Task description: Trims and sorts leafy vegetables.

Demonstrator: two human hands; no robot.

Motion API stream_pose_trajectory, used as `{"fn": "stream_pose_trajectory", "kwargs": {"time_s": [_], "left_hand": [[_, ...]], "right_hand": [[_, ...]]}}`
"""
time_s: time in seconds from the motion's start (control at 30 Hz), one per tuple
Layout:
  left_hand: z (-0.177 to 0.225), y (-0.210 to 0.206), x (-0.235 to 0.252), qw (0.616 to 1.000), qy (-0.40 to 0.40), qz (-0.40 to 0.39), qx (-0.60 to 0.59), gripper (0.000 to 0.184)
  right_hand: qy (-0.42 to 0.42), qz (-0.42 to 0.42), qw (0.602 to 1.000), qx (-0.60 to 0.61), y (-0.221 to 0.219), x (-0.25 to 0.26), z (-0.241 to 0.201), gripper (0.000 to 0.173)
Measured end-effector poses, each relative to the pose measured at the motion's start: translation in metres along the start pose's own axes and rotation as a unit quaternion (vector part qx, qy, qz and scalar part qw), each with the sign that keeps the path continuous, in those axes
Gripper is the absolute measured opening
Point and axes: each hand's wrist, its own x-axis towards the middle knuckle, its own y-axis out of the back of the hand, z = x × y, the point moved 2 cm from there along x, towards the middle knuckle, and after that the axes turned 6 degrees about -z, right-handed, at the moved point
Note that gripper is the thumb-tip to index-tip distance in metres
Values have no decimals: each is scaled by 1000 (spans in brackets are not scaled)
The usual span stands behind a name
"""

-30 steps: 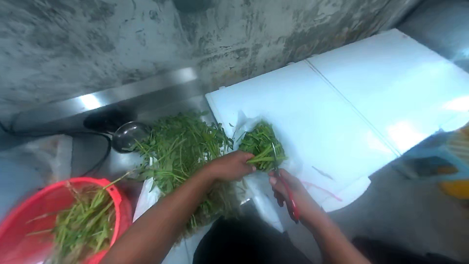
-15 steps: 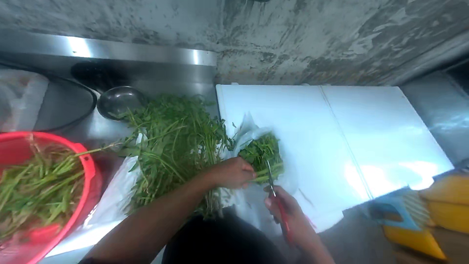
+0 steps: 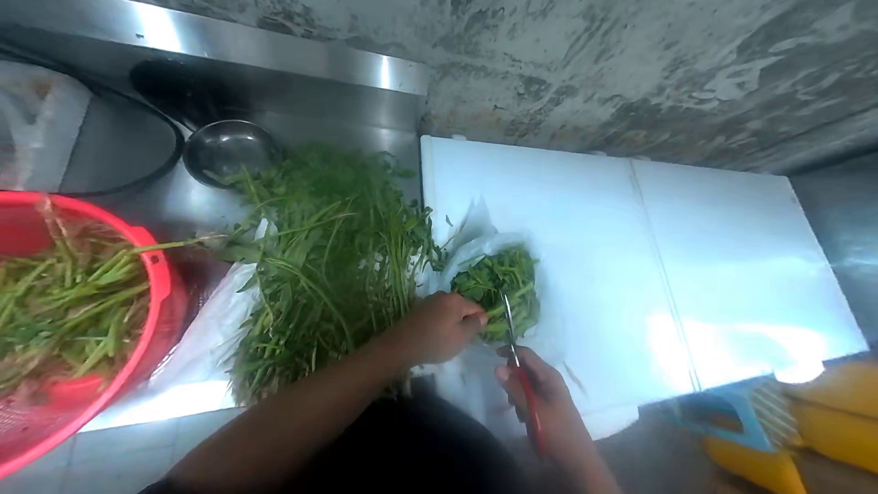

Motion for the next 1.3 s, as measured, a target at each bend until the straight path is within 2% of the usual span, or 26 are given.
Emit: {"fn": "stream_pose_trajectory", "kwargs": {"time_s": [0.2, 0.4, 0.6, 0.77, 0.9, 0.97, 1.3], "left_hand": [[-3, -6, -2, 996, -29, 87, 14, 28], [0, -10, -1, 995, 13, 96, 17, 26], [3, -11, -1, 997, 65, 26, 15, 36], [-4, -12, -9, 999, 6, -30, 38, 45], [-13, -10, -20, 998, 12, -40, 51, 45], [-19, -10, -24, 998, 8, -38, 46, 38], [-37, -10, -30, 1000, -2, -12, 12, 33]], "right_hand": [[-13, 7, 1000, -18, 2, -4, 5, 46], [3, 37, 999, -33, -6, -7, 9, 46], [-24, 33, 998, -58, -8, -6, 10, 45], [-42, 55, 997, -22, -8, -9, 8, 41], [-37, 75, 996, 34, -6, -12, 6, 40], [-35, 81, 995, 50, -4, -13, 3, 39], [-66, 80, 994, 32, -6, -11, 1, 32]]}}
